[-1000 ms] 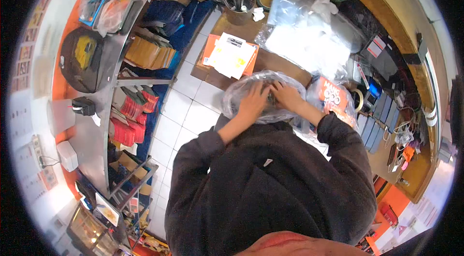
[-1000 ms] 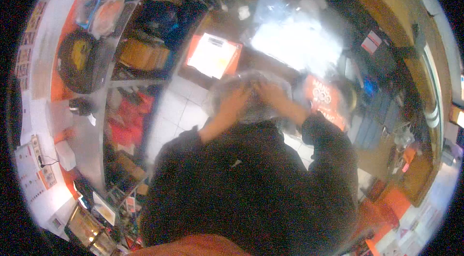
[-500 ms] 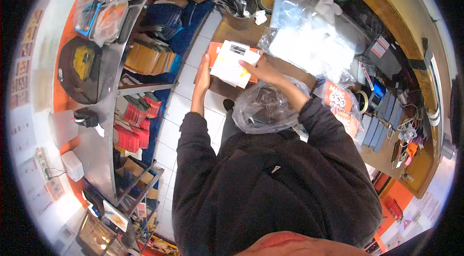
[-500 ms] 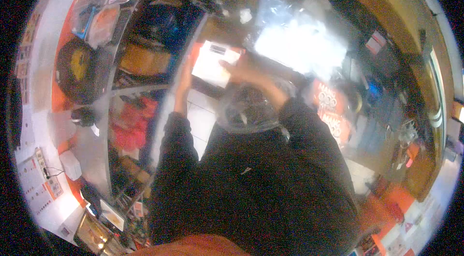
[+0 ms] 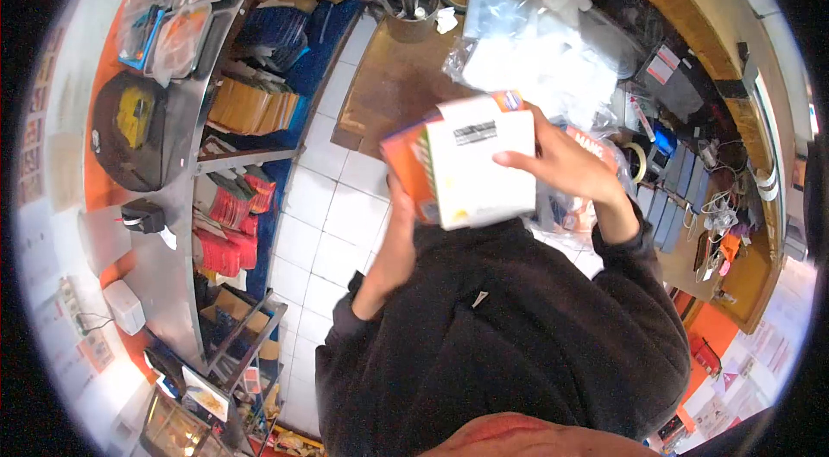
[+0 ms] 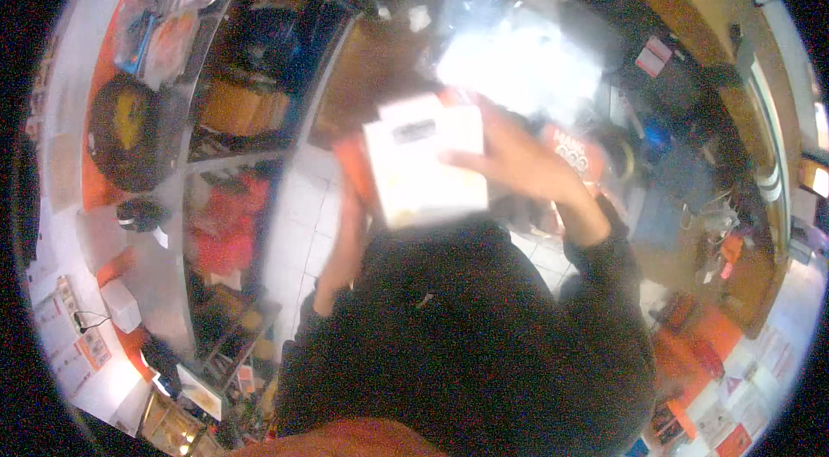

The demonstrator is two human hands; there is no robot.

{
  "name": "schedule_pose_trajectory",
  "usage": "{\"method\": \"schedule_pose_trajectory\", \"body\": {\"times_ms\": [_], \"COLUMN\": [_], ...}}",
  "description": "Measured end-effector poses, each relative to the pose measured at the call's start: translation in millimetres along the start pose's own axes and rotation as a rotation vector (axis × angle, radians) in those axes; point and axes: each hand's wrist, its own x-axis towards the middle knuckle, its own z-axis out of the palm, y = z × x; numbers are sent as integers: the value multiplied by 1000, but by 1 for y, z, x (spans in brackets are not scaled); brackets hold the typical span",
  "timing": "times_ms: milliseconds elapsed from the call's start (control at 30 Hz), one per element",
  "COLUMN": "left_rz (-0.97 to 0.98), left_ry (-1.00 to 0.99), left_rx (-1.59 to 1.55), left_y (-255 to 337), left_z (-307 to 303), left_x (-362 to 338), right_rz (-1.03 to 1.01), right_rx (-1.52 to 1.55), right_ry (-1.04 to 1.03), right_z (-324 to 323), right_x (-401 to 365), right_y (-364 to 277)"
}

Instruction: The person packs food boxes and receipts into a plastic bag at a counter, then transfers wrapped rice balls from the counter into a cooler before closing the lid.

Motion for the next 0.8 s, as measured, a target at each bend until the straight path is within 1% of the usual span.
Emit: {"method": "schedule_pose_trajectory", "body": {"times_ms": [67, 133, 167, 200, 267, 300, 333, 400, 467, 500, 533, 567, 600, 633, 667, 700, 733, 767, 800], "left_rz": [-55, -73, -74, -78, -98, -120, -165, -273, -246, -236, -186, -136, 21, 179, 499, 630, 704, 768, 705], "left_ry": [6, 16, 11, 0, -65, -132, -230, -534, -386, -309, -306, -299, -258, -216, -132, -17, 136, 295, 317], "left_rx": [34, 84, 125, 164, 293, 405, 566, 1065, 1103, 1117, 977, 836, 747, 657, 818, 771, 934, 1097, 1149], "left_y": [-44, -79, -89, -98, -98, -86, -66, 20, 83, 97, 100, 100, 74, 41, 27, -6, -33, -57, -63], "left_z": [19, 29, 31, 31, 24, 17, 10, 3, 39, 54, 69, 87, 97, 107, 129, 142, 150, 156, 158], "left_x": [-11, -5, 3, 13, 32, 44, 56, 84, 121, 143, 170, 197, 232, 269, 298, 334, 359, 379, 386], "right_rz": [209, 292, 226, 300, 438, 395, 315, 158, 55, 144, 232, 188, 141, 32, -80, -58, -35, 21, -11], "right_rx": [222, 177, 87, 92, 217, 105, 62, -35, -27, 189, 404, 300, 196, 72, -54, -80, -104, 39, -15], "right_ry": [-68, -71, -12, -18, -83, -38, -13, 47, 1, 44, 84, 261, 435, 549, 663, 621, 579, 588, 612], "right_z": [-4, 6, 20, 31, 43, 50, 37, 10, -37, -66, -93, -111, -126, -131, -131, -130, -130, -125, -123], "right_x": [-21, -21, -15, -5, 13, 15, 11, 1, -7, -7, -1, 9, 23, 43, 63, 74, 85, 95, 102], "right_y": [10, 40, 74, 94, 114, 139, 130, 112, 94, 76, 68, 79, 94, 120, 150, 173, 193, 207, 219]}}
